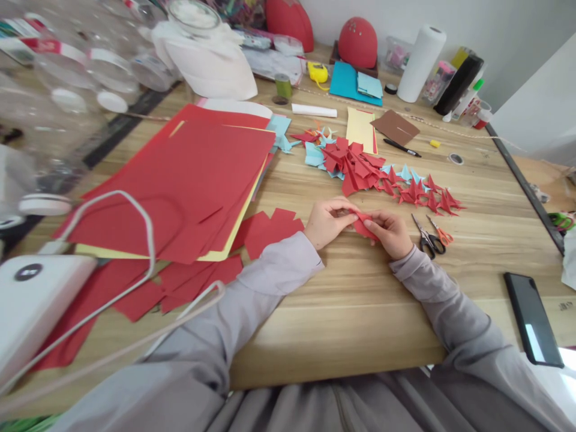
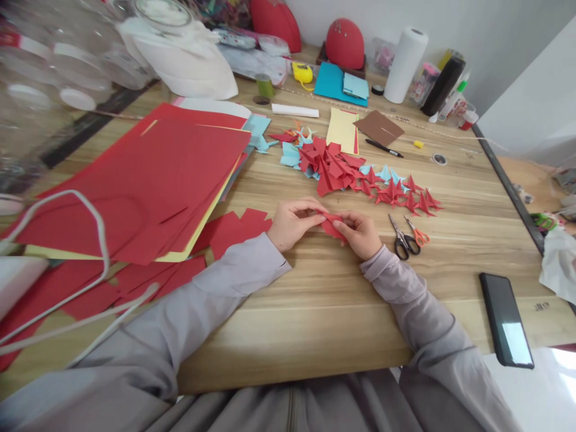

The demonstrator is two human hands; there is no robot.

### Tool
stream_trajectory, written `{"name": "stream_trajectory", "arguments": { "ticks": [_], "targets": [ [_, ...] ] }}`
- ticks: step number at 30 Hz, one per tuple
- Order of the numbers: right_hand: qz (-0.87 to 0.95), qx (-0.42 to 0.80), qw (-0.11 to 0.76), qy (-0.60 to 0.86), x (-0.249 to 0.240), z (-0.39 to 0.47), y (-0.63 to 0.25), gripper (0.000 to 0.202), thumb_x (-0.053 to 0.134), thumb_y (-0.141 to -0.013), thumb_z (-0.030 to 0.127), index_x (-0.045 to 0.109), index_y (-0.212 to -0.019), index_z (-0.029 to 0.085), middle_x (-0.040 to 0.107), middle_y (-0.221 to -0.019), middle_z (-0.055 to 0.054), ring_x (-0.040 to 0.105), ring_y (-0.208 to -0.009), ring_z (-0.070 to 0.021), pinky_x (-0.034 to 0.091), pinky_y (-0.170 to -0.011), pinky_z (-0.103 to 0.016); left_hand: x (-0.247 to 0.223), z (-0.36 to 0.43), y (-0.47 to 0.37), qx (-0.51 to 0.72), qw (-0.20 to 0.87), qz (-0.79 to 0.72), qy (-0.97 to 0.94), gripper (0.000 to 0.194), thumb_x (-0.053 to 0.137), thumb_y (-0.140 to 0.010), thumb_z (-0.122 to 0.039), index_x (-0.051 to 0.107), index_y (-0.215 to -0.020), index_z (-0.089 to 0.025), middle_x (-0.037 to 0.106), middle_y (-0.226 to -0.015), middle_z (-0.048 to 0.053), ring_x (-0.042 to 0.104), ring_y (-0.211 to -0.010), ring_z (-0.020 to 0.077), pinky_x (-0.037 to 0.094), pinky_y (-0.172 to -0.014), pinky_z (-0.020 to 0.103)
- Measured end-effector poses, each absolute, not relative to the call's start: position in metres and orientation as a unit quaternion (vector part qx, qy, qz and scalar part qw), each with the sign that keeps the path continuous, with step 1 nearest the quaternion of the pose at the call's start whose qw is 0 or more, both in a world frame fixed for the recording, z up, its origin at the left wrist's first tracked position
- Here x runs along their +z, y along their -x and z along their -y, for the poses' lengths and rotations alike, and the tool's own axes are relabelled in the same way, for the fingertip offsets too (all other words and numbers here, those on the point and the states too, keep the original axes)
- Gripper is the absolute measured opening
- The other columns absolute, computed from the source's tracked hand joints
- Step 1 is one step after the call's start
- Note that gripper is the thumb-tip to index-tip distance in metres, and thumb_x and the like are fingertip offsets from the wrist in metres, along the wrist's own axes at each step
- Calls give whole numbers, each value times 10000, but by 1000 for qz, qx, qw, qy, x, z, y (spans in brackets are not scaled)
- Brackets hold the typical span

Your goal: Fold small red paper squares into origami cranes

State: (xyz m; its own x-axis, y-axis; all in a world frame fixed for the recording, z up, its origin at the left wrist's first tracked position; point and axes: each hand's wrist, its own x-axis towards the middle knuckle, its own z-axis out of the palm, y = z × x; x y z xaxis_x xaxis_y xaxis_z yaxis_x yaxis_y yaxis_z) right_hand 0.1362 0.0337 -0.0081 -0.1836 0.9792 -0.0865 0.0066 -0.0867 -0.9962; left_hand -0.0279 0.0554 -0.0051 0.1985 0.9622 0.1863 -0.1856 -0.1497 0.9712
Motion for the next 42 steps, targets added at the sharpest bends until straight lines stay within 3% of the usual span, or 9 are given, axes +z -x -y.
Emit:
{"name": "stream_trajectory", "arguments": {
  "ticks": [23, 28, 33, 37, 42],
  "targets": [
    [513, 578, 423, 472, -2, -34, -138, 397, 731, -652, 411, 673, -919, 123, 622, -542, 15, 486, -400, -76, 386, -326, -189, -3, -55, 30, 546, 532, -341, -550, 133, 652, -717, -250, 697, -688, -129, 593, -719, 24, 568, -540, 90, 493, -460, 219],
    [505, 578, 427, 477, -4, -35, -138, 409, 739, -642, 405, 663, -926, 120, 627, -532, 14, 479, -380, -76, 384, -324, -195, -6, -58, 30, 546, 545, -354, -529, 240, 617, -754, -311, 650, -605, -126, 578, -640, 19, 558, -542, 104, 493, -459, 228],
    [509, 571, 431, 479, -5, -35, -138, 416, 733, -649, 421, 662, -936, 129, 635, -545, 11, 475, -376, -77, 402, -334, -206, -7, -60, 27, 555, 577, -370, -471, 298, 636, -734, -409, 654, -643, -126, 589, -635, 22, 564, -559, 113, 474, -463, 226],
    [524, 562, 427, 476, -5, -34, -137, 423, 728, -655, 432, 660, -953, 140, 649, -579, 9, 497, -410, -82, 424, -351, -204, -9, -57, 24, 510, 517, -386, -569, 257, 747, -626, -375, 676, -659, -130, 595, -665, 14, 541, -569, 99, 446, -519, 233],
    [540, 559, 407, 481, -4, -33, -135, 390, 722, -663, 447, 656, -894, 141, 654, -584, 0, 514, -423, -88, 435, -363, -208, -16, -58, 24, 485, 464, -415, -615, 221, 722, -660, -354, 678, -654, -137, 600, -651, 14, 495, -563, 96, 394, -532, 242]
  ]
}}
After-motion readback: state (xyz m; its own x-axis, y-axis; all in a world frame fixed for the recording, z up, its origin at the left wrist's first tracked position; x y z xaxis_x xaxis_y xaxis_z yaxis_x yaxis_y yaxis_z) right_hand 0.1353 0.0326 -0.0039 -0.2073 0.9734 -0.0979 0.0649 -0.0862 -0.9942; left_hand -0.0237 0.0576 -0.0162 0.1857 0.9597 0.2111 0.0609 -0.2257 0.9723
